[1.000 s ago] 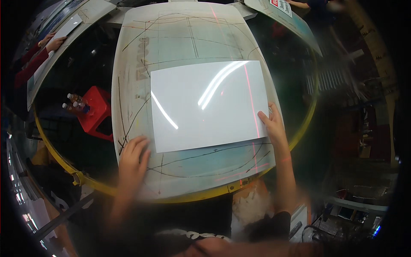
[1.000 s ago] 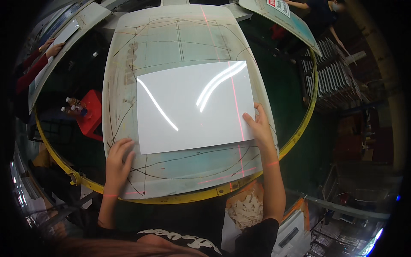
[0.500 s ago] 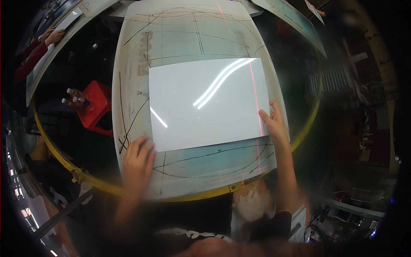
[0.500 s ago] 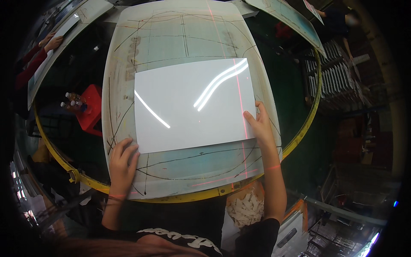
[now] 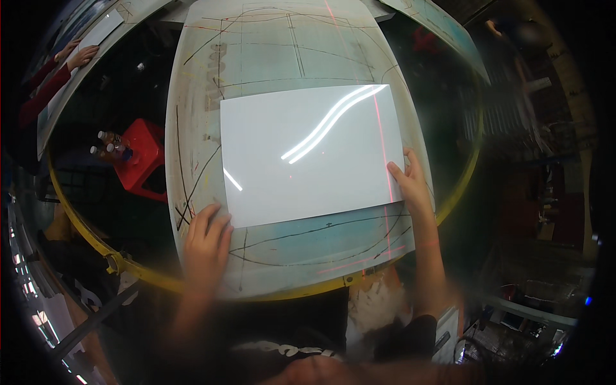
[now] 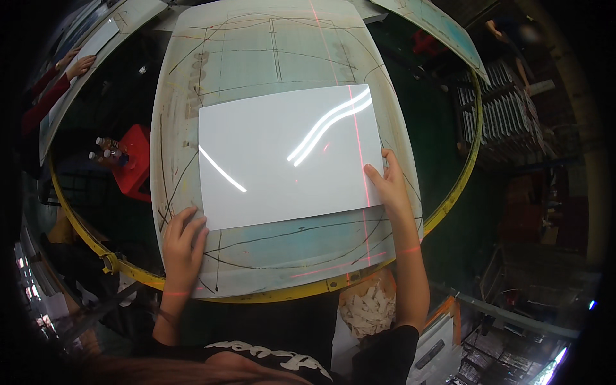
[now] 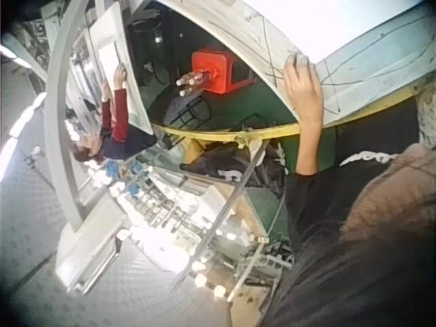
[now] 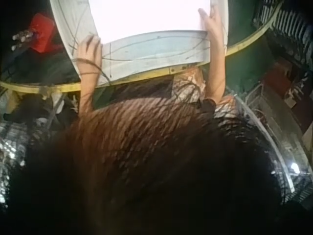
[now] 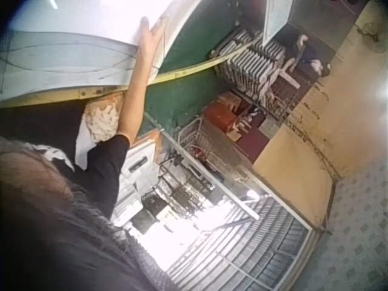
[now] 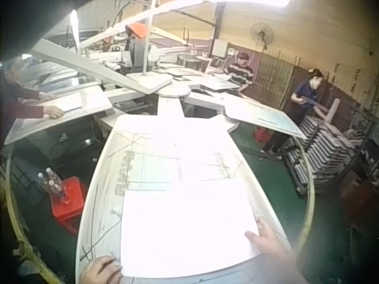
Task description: Aligning and positioning sheets of material on a rotating screen printing press.
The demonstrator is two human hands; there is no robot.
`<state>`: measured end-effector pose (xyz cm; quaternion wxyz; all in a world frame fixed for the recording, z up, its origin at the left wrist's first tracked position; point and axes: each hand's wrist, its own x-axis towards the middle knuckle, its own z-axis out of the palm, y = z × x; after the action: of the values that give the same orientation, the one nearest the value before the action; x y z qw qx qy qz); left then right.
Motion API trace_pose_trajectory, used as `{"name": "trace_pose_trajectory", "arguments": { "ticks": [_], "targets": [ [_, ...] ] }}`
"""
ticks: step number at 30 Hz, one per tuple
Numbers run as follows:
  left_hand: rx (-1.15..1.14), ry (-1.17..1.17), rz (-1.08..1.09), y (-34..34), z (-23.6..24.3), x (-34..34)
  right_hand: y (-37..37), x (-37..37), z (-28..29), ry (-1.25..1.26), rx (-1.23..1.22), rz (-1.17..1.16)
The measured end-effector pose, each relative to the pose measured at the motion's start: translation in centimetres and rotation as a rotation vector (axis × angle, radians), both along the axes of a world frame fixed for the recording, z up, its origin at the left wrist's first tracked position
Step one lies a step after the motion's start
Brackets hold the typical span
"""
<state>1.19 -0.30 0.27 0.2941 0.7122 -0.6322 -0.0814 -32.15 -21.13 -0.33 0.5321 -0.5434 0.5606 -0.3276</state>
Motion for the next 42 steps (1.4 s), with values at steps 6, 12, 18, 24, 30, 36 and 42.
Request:
{"name": "trace_pose_trajectory", "arguments": {
  "ticks": [6,12,18,24,30,36,42],
  "targets": [
    [0.002,-0.02,-0.006,0.0,0.0,-0.1,-0.2,-0.1,-0.3,0.018,-0.001,0.002],
    [0.029,0.017,0.029,0.2,-0.7,-0.1,-0.3,-0.1,-0.3,0.007,0.009,0.004],
    [0.04,0.004,0.021,0.1,-0.2,-0.3,-0.4,-0.5,-0.8,0.029,-0.015,0.012],
    [0.043,-0.019,0.019,0.1,-0.4,-0.2,0.2,0.8,-0.2,0.022,-0.091,0.02],
    [0.046,0.026,0.039,0.0,-0.1,-0.4,-0.7,-0.4,-1.7,0.102,-0.207,0.02],
    [0.046,0.014,0.045,-0.1,-0.1,-0.5,-1.0,-0.3,-1.7,0.328,-0.349,0.013],
    [0.043,0.012,0.042,0.0,-0.4,-0.5,-1.0,-0.3,-1.8,0.422,-0.38,0.021]
  ]
}}
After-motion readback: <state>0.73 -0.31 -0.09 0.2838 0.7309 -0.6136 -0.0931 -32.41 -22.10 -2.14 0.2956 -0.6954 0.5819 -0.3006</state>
